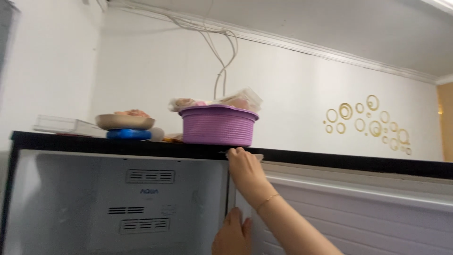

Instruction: Cleaning the interior and door gasket of a refrigerator using wet wipes.

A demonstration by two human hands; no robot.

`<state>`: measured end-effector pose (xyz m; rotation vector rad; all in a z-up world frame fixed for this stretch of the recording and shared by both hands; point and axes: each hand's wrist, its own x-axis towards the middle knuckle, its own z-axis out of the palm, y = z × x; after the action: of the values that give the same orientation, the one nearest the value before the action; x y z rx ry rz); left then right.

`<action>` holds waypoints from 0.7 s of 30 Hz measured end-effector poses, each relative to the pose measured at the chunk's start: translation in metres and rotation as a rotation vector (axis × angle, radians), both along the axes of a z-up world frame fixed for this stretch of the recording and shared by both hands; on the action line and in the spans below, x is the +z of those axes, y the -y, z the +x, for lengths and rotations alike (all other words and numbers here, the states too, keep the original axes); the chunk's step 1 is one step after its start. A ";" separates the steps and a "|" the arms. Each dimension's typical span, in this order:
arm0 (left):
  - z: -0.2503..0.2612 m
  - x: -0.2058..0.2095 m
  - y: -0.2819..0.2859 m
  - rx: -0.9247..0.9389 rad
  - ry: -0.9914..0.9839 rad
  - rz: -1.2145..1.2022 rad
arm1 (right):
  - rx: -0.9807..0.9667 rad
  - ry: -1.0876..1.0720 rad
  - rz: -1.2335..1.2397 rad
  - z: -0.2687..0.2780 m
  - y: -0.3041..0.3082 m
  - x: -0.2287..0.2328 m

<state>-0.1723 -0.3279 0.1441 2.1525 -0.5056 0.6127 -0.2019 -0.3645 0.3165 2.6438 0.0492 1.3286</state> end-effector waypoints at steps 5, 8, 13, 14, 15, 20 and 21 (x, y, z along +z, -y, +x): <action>-0.046 0.025 -0.020 0.012 -0.169 0.060 | -0.055 -0.173 0.091 -0.024 0.002 0.006; -0.040 0.023 -0.016 -0.009 -0.207 0.095 | -0.012 0.009 -0.054 -0.035 0.025 -0.001; -0.026 0.020 -0.005 0.021 -0.220 0.120 | -0.143 -0.061 -0.006 -0.100 0.049 0.004; -0.025 0.015 -0.007 0.022 -0.218 0.121 | -0.142 -0.060 -0.005 -0.115 0.052 0.007; -0.024 0.011 -0.009 0.017 -0.160 0.057 | -0.171 -0.101 0.062 -0.129 0.056 0.009; -0.005 -0.005 -0.004 0.022 0.026 -0.027 | -0.219 -0.002 0.039 -0.179 0.115 0.003; -0.007 -0.004 -0.004 0.050 0.019 -0.024 | -0.198 0.033 0.039 -0.192 0.123 0.003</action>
<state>-0.1794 -0.3236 0.1399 2.1438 -0.4537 0.6646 -0.3937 -0.4877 0.3192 2.5778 -0.2387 1.3196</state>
